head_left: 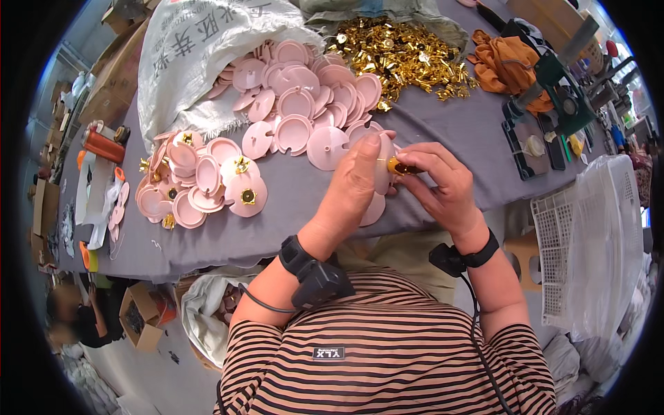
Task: Assembling small gold-colored metal caps onto pink plastic discs on a factory table.
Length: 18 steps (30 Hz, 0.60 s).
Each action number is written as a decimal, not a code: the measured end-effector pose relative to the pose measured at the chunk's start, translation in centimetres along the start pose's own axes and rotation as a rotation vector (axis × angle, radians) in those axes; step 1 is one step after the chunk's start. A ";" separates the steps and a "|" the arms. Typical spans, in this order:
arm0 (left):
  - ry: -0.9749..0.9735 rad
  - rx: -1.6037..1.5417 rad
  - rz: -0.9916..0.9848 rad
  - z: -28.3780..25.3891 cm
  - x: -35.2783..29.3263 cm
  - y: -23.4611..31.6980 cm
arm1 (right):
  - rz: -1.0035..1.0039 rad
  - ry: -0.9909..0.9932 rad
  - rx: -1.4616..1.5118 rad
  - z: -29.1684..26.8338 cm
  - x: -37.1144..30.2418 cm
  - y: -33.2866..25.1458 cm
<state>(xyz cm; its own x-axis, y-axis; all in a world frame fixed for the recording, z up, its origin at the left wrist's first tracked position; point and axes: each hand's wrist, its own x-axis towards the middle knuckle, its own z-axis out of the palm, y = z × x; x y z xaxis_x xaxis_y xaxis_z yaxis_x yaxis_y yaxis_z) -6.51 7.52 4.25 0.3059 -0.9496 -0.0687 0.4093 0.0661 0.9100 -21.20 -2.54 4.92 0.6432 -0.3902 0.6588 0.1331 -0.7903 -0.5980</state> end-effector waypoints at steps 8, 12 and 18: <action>-0.014 0.009 0.009 -1.1 -1.3 -0.4 | -0.032 0.000 -0.066 1.5 -0.4 -0.8; 0.034 0.326 0.327 -2.4 -1.9 -1.9 | -0.026 -0.058 -0.024 1.9 -0.3 -1.9; 0.183 0.678 0.566 -3.9 -3.8 0.4 | 0.779 0.163 0.717 5.9 -0.6 -3.3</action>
<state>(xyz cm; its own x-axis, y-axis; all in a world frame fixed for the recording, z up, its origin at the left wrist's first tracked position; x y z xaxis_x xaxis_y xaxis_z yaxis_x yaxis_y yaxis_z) -4.16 12.36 3.33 0.4632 -0.7625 0.4518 -0.4212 0.2592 0.8691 -17.59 3.07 3.82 0.6412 -0.7674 0.0014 0.1756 0.1450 -0.9737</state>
